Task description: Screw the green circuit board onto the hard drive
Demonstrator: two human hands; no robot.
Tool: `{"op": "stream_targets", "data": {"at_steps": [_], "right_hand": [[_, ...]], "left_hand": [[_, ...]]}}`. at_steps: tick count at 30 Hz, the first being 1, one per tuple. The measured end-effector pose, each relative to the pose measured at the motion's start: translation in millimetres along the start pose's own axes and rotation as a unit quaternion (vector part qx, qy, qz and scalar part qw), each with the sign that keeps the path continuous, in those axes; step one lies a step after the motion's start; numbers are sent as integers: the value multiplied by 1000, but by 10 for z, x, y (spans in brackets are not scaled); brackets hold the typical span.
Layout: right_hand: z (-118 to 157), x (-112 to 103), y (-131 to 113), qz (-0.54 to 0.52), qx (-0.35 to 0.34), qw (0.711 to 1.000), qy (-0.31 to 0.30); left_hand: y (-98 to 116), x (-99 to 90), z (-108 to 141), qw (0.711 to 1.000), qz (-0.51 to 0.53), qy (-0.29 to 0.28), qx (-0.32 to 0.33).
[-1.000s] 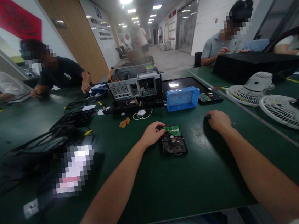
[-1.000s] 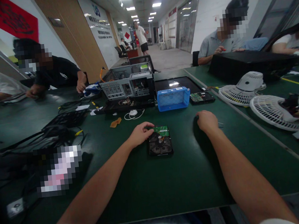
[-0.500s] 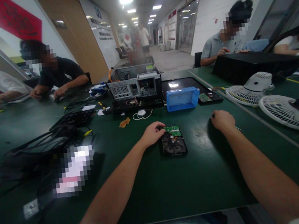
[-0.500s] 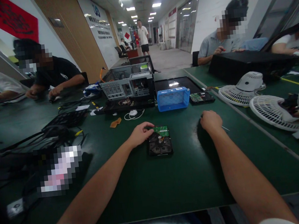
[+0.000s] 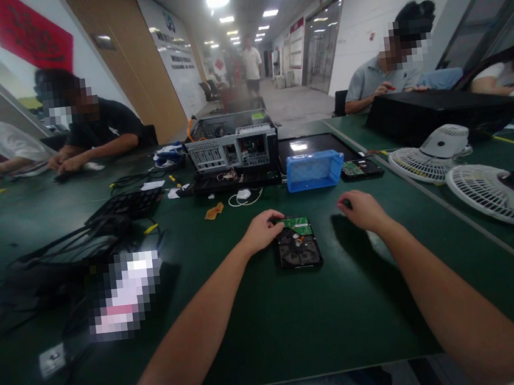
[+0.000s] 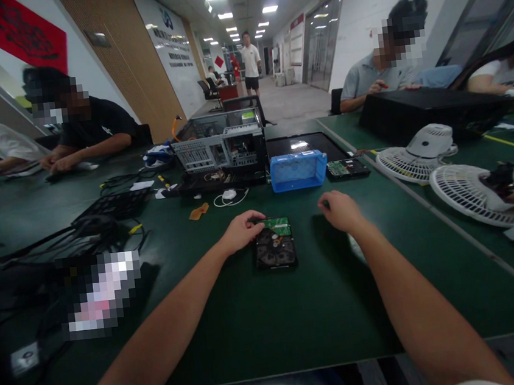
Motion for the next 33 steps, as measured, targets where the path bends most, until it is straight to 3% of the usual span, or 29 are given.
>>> {"op": "stream_targets", "data": {"at_steps": [2,4,9,28,30,33], "right_hand": [[190,7,-425,-56,-111,991,-45],[377,7,-749,-98,-177,976,-83],[611,18,-1093,-148,-217,957,-121],[660,-40,-1162,-169,-220,954,-116],[582,-67,-1059,-166,-165,965,-115],[465,26,-751,-171,5,969,-180]], "left_hand": [[2,-3,0,1000,-5,2,2],[12,-8,-4,1000,-9,5,10],[26,-17,-10,1000,-15,7,19],[20,-2,-13,1000,-11,4,20],[27,-4,-12,1000,-7,6,20],[37,-13,-7,1000,10,16,22]]}}
Point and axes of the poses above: each hand's wrist, its own z-axis away from the middle knuckle, its own x-axis out of the palm, y = z × x, the point moved 9 cm from there along -z, towards the middle knuckle, and after that the axes turned 15 degrees about x, right-handed, at the moved point
